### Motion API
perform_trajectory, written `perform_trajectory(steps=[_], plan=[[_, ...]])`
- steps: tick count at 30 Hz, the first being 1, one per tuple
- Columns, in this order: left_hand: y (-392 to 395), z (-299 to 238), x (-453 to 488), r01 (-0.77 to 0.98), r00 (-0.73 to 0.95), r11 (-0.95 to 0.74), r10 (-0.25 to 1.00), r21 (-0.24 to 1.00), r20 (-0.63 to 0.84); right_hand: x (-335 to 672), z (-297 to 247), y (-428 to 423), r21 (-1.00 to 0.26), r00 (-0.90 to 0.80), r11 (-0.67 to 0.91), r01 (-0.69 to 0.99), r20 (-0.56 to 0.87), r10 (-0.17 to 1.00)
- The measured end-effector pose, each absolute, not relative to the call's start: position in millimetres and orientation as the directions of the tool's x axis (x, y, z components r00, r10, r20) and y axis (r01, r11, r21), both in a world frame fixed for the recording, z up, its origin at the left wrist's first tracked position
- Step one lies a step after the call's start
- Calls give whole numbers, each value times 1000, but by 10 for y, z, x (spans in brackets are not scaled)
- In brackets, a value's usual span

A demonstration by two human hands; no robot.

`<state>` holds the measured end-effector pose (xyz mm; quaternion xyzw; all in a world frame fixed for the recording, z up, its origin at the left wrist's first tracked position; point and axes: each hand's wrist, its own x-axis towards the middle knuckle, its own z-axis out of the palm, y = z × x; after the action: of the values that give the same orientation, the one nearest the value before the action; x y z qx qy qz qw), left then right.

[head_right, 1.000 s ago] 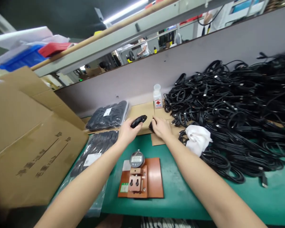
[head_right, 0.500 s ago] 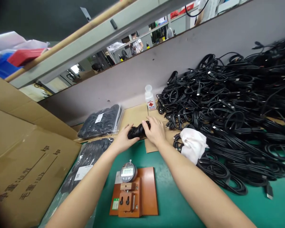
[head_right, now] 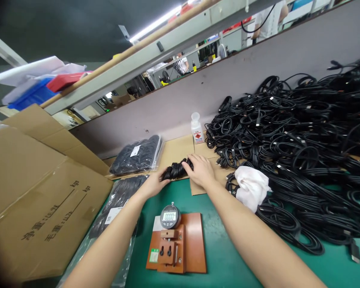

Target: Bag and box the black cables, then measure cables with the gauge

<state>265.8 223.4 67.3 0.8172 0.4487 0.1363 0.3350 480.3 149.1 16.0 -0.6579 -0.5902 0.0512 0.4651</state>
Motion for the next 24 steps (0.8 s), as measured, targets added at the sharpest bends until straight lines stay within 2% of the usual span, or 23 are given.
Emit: perform_trajectory(steps=[6, 10, 14, 16, 19, 21, 24], plan=[[2147, 849, 2528, 462, 381, -68, 915, 884, -129, 4804, 117, 1480, -704, 343, 184, 686, 536, 771], [1764, 1016, 2297, 153, 259, 144, 949, 978, -180, 4794, 191, 1468, -744, 401, 245, 621, 571, 717], [1116, 1140, 2050, -155, 197, 242, 958, 958, -210, 4588, 429, 1328, -807, 402, 329, 491, 545, 736], [782, 1163, 1987, -259, 161, 258, 962, 931, -222, 4387, 610, 1136, -840, 316, 376, 392, 506, 802], [335, 1141, 1949, -400, 171, 264, 962, 877, -212, 4053, 897, 697, -893, 77, 387, 227, 413, 907], [74, 1093, 1915, -448, 218, 259, 960, 856, -177, 3876, 1029, 382, -980, -155, 199, -33, 201, 967], [-219, 1030, 1811, -327, 300, 223, 946, 918, -123, 3766, 1062, 46, -993, -308, 25, -114, 59, 950]])
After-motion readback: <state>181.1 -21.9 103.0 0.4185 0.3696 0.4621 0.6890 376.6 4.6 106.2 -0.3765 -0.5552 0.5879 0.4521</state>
